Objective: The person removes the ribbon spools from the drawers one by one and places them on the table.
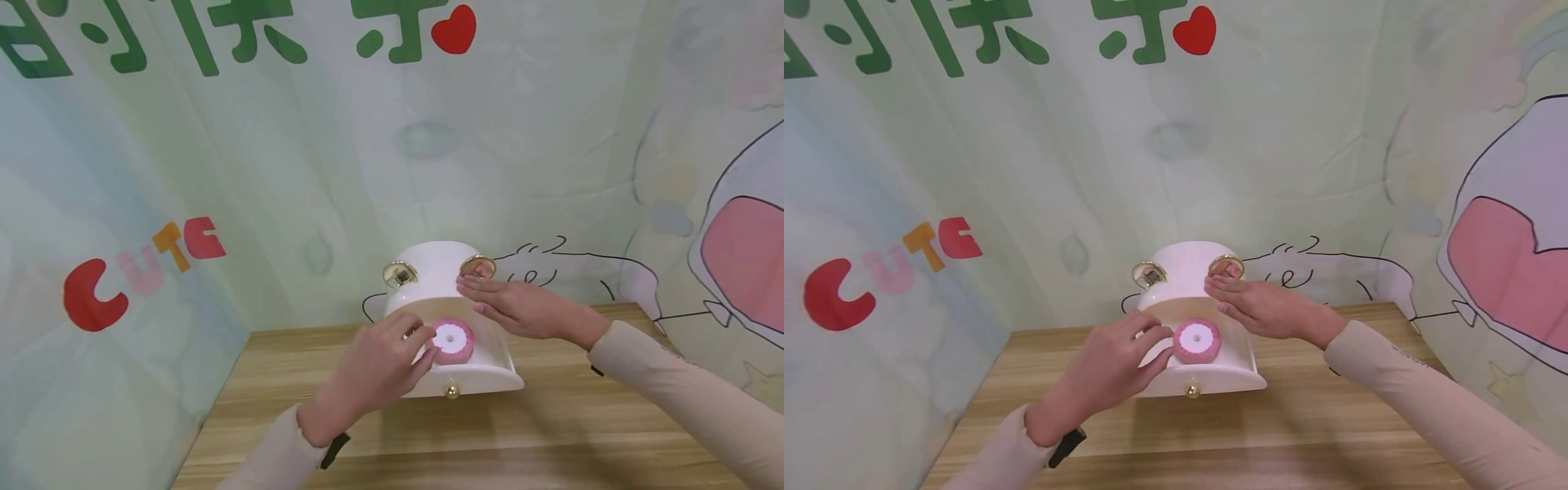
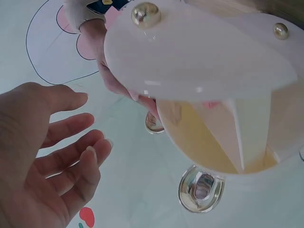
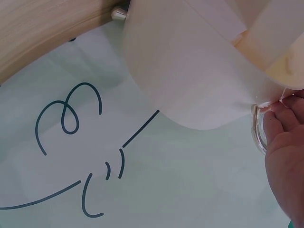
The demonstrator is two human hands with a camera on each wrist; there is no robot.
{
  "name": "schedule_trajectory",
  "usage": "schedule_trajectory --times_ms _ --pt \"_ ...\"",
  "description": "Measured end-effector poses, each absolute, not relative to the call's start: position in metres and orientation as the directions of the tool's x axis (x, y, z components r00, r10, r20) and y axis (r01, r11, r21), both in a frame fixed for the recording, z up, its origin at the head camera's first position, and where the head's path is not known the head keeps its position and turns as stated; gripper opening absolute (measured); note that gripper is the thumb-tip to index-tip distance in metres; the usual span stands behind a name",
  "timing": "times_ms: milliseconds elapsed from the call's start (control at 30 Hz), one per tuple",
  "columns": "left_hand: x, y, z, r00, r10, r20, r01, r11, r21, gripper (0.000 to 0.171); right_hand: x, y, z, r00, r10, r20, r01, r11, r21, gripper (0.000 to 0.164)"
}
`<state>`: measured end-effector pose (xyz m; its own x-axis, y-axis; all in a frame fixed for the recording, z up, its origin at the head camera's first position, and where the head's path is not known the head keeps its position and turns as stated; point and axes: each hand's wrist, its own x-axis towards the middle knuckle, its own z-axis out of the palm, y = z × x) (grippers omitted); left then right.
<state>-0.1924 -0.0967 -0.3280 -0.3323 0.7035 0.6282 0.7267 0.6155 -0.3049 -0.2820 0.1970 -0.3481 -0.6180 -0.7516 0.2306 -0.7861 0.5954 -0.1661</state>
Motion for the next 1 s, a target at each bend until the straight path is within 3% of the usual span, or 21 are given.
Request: schedule_trajectory --times_ms 267,600,1000 --pt "-0.216 -0.096 -0.308 -0.364 0.792 0.49 0.822 0.521 -0.231 0.015 -0.284 0.199 -0.348 -0.601 -0.763 0.238 -0.799 0.584 -0.145 0.05" --pt "-0.245 -0.082 -0.302 -0.467 0.875 0.127 0.865 0.482 -0.137 0.026 -0.287 0.2 -0.348 -0.587 -0.77 0.25 -0.808 0.579 -0.111 0.05" --pt "-0.261 -0.066 -0.301 -0.453 0.89 -0.046 0.89 0.455 0.022 0.043 -0.287 0.201 -0.348 -0.583 -0.776 0.243 -0.81 0.579 -0.093 0.05"
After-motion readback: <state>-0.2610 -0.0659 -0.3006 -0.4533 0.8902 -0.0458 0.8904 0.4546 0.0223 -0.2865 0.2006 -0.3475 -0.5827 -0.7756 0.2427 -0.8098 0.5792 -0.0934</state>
